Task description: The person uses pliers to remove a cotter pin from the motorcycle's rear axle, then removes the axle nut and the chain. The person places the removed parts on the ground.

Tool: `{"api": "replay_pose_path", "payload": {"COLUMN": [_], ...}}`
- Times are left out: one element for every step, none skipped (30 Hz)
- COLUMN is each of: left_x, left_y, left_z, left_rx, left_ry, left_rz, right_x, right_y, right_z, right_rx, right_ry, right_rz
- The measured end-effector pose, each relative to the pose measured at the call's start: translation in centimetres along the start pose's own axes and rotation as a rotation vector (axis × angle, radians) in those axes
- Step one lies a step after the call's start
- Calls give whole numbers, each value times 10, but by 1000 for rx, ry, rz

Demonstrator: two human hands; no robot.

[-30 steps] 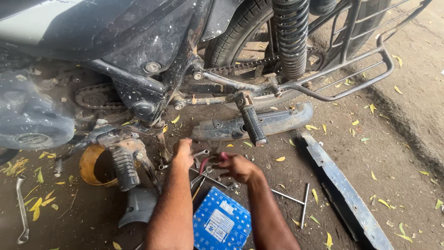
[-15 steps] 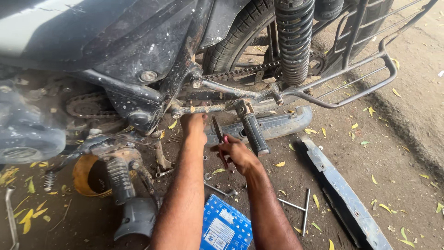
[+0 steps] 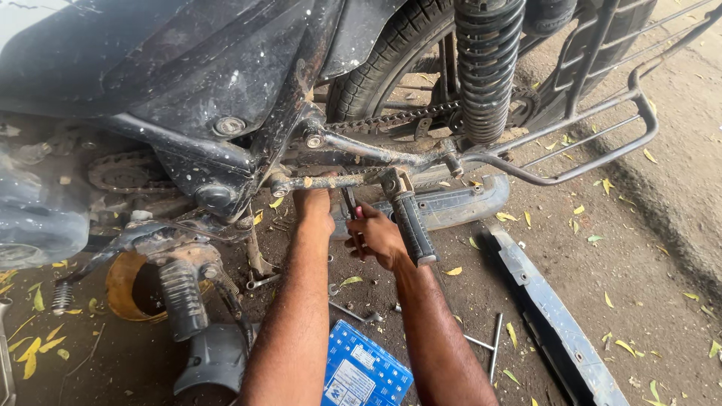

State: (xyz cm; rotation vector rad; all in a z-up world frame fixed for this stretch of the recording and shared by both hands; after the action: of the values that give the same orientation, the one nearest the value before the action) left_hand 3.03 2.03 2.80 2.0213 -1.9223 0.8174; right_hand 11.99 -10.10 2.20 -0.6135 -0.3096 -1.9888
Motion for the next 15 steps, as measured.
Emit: {"api": "replay_pose_path", "payload": {"left_x": [-4, -8, -12, -15, -18, -20, -21, -20, -18, -14, -9, -5, 1, 7, 14], "left_y": [-1, -2, -3, -4, -5, -7, -9, -11, -11, -10, -9, -9, -12, -14, -15], "left_z": [3, 7, 9, 11, 12, 12, 13, 14, 14, 14, 14, 12, 10, 7, 5], "left_rx": [11, 22, 34, 45, 53, 75, 98, 122, 102, 83, 64, 65, 65, 65, 49], "left_ry": [21, 41, 8, -25, -58, -56, -53, -49, -98, -147, -193, -222, -251, -280, -265], "left_rz": [16, 32, 57, 82, 106, 114, 120, 127, 92, 58, 19, 9, 1, -7, -29], "right_x": [1, 4, 5, 4, 4, 2, -3, -8, -15, -20, -22, -21, -19, -15, -10], "right_y": [0, 1, 3, 5, 6, 8, 10, 11, 12, 16, 15, 13, 11, 9, 7], "right_z": [-1, -4, -6, -9, -13, -17, -22, -27, -30, -32, -33, -31, -30, -28, -22], "right_rx": [-127, -253, -379, -451, -526, -601, -555, -508, -458, -164, 134, 435, 511, 587, 658], "right_ry": [31, 63, 96, 97, 97, 96, 106, 116, 129, 300, 462, 618, 635, 651, 669], "right_rz": [88, 175, 262, 325, 388, 451, 426, 401, 377, 171, -34, -241, -272, -302, -335]}}
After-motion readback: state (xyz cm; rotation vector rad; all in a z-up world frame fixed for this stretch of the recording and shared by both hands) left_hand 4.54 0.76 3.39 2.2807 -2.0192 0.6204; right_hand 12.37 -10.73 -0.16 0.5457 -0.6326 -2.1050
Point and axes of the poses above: each hand's wrist, its own x-axis away from the middle knuckle, its own y-axis out of the back of the hand, z = x × y, the point moved 3 cm from there along -x, towards the middle knuckle, and after that the axes turned 6 degrees about -z, right-handed, at the moved point
